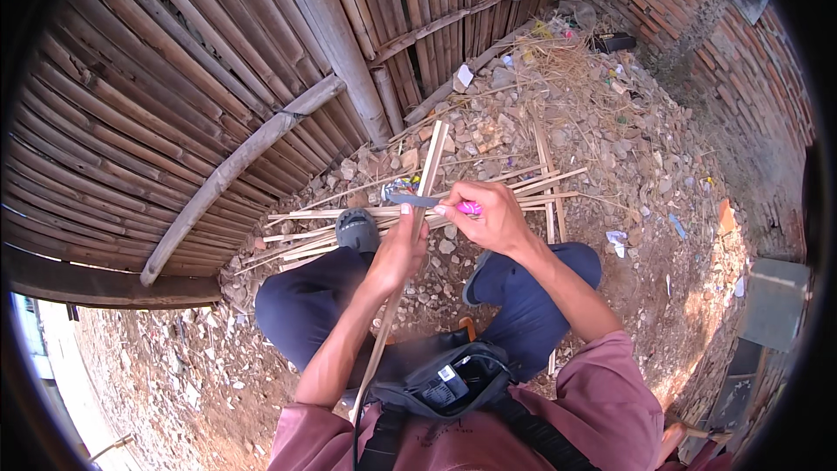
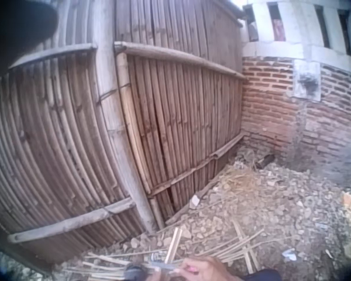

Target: The person shaves bamboo sticks using a small knife, holding the sticks by hand while sitting outdoors near a bamboo structure.

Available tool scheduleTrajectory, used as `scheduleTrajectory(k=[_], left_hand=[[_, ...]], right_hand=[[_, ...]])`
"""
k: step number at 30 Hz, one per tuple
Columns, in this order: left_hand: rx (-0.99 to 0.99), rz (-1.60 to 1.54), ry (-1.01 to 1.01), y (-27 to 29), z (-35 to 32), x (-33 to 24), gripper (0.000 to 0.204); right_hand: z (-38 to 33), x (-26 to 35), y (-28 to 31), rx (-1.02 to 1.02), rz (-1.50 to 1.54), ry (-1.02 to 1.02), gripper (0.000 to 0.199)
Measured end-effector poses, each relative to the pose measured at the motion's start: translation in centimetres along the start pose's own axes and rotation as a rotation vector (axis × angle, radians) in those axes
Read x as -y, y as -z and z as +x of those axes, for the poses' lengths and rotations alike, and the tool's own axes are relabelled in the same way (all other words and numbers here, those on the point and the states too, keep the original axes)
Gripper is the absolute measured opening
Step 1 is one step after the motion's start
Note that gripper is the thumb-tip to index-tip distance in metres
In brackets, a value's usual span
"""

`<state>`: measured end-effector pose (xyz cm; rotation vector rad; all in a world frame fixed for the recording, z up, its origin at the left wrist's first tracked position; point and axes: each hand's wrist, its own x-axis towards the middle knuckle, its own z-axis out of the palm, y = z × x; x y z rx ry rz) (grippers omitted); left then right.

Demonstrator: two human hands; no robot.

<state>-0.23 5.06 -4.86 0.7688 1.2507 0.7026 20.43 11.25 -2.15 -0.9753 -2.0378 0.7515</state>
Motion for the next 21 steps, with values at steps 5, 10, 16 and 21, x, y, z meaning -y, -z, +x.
scheduleTrajectory(k=[5, 10, 16, 21], left_hand=[[-0.033, 0.03, -0.021, -0.1, 0.2, 0.5, 0.076], [-0.083, 0.02, 0.001, -0.4, 0.2, 0.4, 0.078], [-0.075, 0.028, 0.014, -0.2, 0.4, -0.1, 0.078], [-0.08, 0.063, 0.003, -0.3, 0.2, -0.6, 0.076]], right_hand=[[0.0, -0.1, 0.0, 0.024, -0.006, 0.008, 0.013], [0.0, 0.6, -0.1, 0.011, -0.114, 0.036, 0.015], [-0.1, 0.8, -0.2, -0.024, -0.125, 0.052, 0.013], [-0.2, 0.4, -0.3, -0.025, -0.169, 0.055, 0.012]])
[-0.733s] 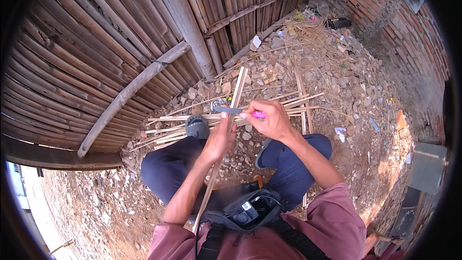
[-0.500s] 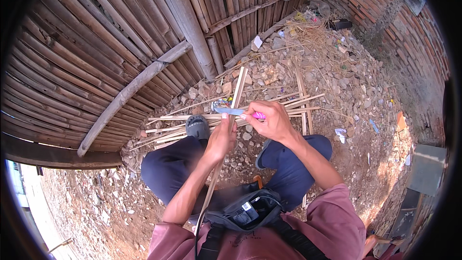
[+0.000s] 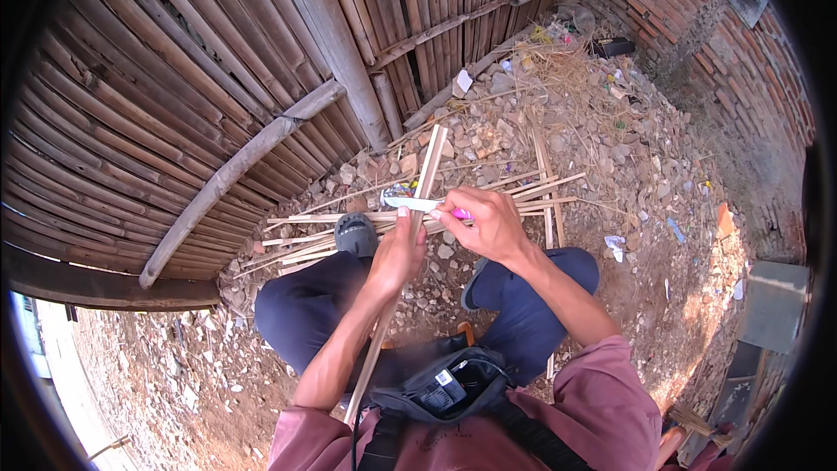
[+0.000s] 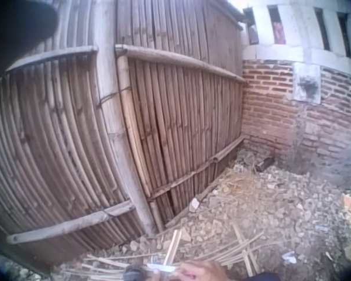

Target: The person shaves bamboo sticks using a small knife, holding the sticks by hand while sitting outdoors near a bamboo structure.

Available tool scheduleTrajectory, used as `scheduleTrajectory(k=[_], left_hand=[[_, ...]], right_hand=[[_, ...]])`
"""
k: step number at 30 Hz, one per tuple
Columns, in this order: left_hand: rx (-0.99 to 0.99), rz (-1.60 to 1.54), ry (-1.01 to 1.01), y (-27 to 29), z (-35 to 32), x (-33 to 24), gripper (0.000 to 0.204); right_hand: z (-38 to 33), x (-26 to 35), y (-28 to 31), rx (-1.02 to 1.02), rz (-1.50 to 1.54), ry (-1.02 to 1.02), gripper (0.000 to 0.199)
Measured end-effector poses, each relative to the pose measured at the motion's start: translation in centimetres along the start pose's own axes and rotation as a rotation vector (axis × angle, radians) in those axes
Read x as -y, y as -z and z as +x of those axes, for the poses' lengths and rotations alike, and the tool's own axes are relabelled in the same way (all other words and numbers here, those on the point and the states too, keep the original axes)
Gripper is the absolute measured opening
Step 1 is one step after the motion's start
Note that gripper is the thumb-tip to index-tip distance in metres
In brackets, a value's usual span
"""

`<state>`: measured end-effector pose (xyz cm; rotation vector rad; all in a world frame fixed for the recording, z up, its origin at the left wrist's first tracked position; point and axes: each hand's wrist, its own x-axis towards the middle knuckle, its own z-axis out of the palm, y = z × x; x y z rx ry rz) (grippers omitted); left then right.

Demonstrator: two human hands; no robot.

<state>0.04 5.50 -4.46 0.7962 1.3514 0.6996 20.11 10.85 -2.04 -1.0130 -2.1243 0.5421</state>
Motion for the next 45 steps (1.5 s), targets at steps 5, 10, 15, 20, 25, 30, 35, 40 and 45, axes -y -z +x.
scheduleTrajectory(k=[5, 10, 15, 20, 25, 30, 35, 40, 45], left_hand=[[0.005, 0.058, -0.051, 0.3, 0.0, 0.0, 0.075], [0.041, -0.105, 0.024, 0.0, -0.4, -0.3, 0.075], [-0.019, 0.117, -0.135, 0.0, 0.3, 0.8, 0.073], [-0.18, 0.353, -0.225, -0.7, -0.9, 0.3, 0.069], [-0.247, 0.435, -0.273, -0.9, -1.0, -0.4, 0.063], [-0.237, 0.464, -0.254, -1.3, -1.7, -0.9, 0.064], [-0.222, 0.45, -0.277, -1.2, -1.7, -0.9, 0.062], [-0.136, 0.428, -0.224, 0.0, -0.6, -0.1, 0.065], [-0.131, 0.337, -0.387, 0.0, -0.4, 0.9, 0.056]], right_hand=[[0.3, 0.5, 0.1, 0.018, -0.013, -0.012, 0.012], [0.3, -0.3, 0.2, 0.017, 0.123, -0.054, 0.018], [-0.1, 0.1, 0.0, 0.054, 0.174, -0.051, 0.02], [0.2, -0.1, -0.4, 0.047, 0.179, -0.05, 0.015], [0.2, -0.3, -1.0, 0.008, 0.107, 0.018, 0.016], [1.0, -0.7, -0.2, -0.109, 0.034, -0.011, 0.019], [2.2, -0.9, 1.0, -0.118, -0.011, -0.089, 0.018], [1.9, -1.3, 0.6, -0.139, 0.045, -0.008, 0.02], [1.3, -1.2, -0.1, -0.078, 0.119, 0.079, 0.019]])
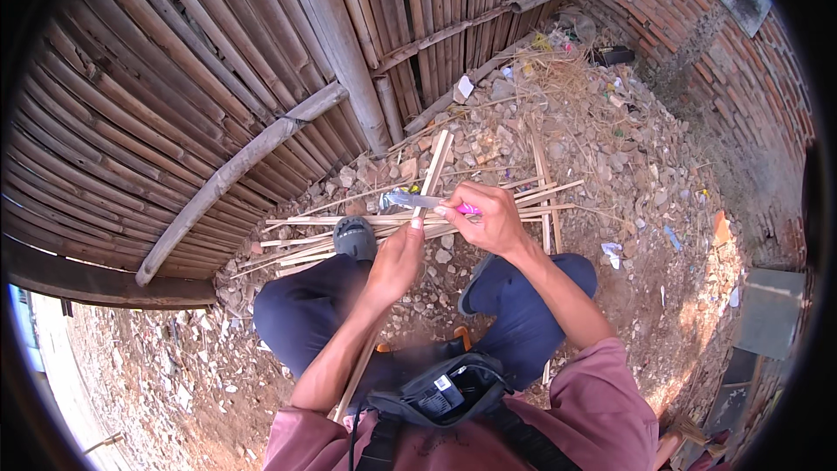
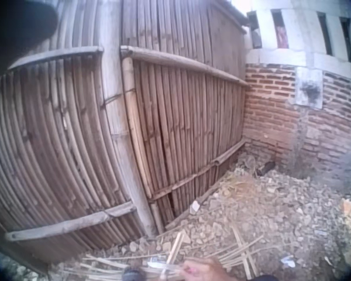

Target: The person shaves bamboo sticks using a small knife, holding the sticks by hand while sitting outdoors near a bamboo structure.

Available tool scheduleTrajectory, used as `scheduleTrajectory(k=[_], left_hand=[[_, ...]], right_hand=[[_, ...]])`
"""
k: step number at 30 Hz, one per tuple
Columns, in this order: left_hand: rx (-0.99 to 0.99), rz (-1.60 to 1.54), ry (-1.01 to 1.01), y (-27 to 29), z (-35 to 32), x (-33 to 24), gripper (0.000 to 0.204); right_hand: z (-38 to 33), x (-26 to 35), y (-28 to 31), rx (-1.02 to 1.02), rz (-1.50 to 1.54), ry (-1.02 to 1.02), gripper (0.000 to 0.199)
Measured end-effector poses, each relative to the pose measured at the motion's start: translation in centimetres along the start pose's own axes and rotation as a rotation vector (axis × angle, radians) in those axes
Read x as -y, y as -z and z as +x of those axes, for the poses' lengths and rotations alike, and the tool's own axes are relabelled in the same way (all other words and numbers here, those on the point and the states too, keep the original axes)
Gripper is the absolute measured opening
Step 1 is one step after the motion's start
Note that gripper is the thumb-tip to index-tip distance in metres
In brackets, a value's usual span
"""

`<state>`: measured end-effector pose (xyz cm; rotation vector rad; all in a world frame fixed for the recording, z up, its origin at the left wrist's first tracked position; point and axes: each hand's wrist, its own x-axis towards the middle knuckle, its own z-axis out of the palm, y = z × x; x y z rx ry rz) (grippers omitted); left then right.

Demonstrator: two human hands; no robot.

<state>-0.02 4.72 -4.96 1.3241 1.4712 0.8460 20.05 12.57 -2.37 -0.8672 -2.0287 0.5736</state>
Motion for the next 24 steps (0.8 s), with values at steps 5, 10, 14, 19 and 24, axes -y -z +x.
scheduleTrajectory(k=[5, 10, 14, 19, 24], left_hand=[[-0.059, 0.152, 0.033, -0.3, -0.1, -0.6, 0.057], [-0.1, 0.166, 0.023, 0.0, -0.3, -1.0, 0.054], [-0.068, 0.175, 0.035, 0.7, -0.1, -1.5, 0.053], [-0.043, 0.2, 0.007, 0.3, -0.4, -1.1, 0.052], [-0.047, 0.061, -0.074, 2.3, -0.3, -0.1, 0.055]], right_hand=[[0.0, -0.3, 0.0, 0.0, 0.024, -0.011, 0.018], [0.7, -0.8, 0.4, -0.075, -0.09, -0.018, 0.02], [1.3, -0.3, 0.7, -0.088, -0.134, -0.073, 0.021], [2.2, -5.5, 2.9, -0.298, -0.309, -0.322, 0.015], [1.9, -9.4, 8.7, -0.575, -0.044, -0.458, 0.016]])
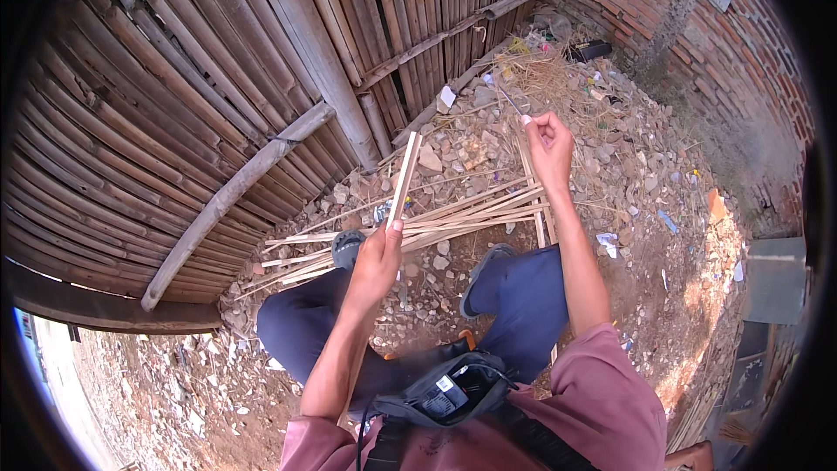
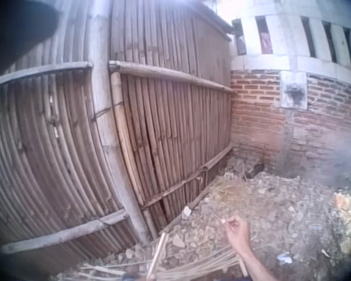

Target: The person shaves bamboo sticks using a small knife, holding the sticks by hand while sitting outdoors near a bamboo structure.

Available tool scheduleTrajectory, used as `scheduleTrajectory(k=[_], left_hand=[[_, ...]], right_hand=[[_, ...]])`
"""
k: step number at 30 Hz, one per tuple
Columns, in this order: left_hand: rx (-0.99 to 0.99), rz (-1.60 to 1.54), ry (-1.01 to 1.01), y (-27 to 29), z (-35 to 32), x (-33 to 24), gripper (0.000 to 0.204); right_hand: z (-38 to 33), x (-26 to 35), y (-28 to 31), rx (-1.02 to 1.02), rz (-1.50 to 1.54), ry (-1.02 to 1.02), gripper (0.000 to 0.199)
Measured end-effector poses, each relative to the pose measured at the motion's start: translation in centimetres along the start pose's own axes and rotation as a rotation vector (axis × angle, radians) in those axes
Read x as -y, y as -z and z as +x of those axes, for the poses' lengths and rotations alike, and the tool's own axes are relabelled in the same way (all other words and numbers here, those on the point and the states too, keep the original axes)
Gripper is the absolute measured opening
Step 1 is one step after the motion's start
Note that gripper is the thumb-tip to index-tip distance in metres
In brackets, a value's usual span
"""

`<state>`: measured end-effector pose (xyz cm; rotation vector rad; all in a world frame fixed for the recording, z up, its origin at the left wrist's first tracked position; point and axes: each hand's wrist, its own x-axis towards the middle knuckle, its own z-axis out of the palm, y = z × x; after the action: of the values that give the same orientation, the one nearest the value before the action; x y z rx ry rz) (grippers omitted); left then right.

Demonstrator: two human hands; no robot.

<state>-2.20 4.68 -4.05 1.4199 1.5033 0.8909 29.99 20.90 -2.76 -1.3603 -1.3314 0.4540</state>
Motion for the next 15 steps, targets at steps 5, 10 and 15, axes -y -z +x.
scheduleTrajectory(k=[5, 10, 15], left_hand=[[0.116, -0.19, 0.045, -0.3, -0.2, -0.7, 0.053], [0.12, -0.083, 0.145, -0.3, 0.0, -0.8, 0.055], [0.155, -0.127, 0.123, -0.8, -0.3, -1.1, 0.049]], right_hand=[[-4.8, 2.7, -2.4, 0.116, 0.262, 0.104, 0.018], [-8.8, 7.0, -4.3, 0.364, 0.012, 0.391, 0.019], [-10.8, 7.0, -5.6, 0.496, 0.031, 0.496, 0.02]])
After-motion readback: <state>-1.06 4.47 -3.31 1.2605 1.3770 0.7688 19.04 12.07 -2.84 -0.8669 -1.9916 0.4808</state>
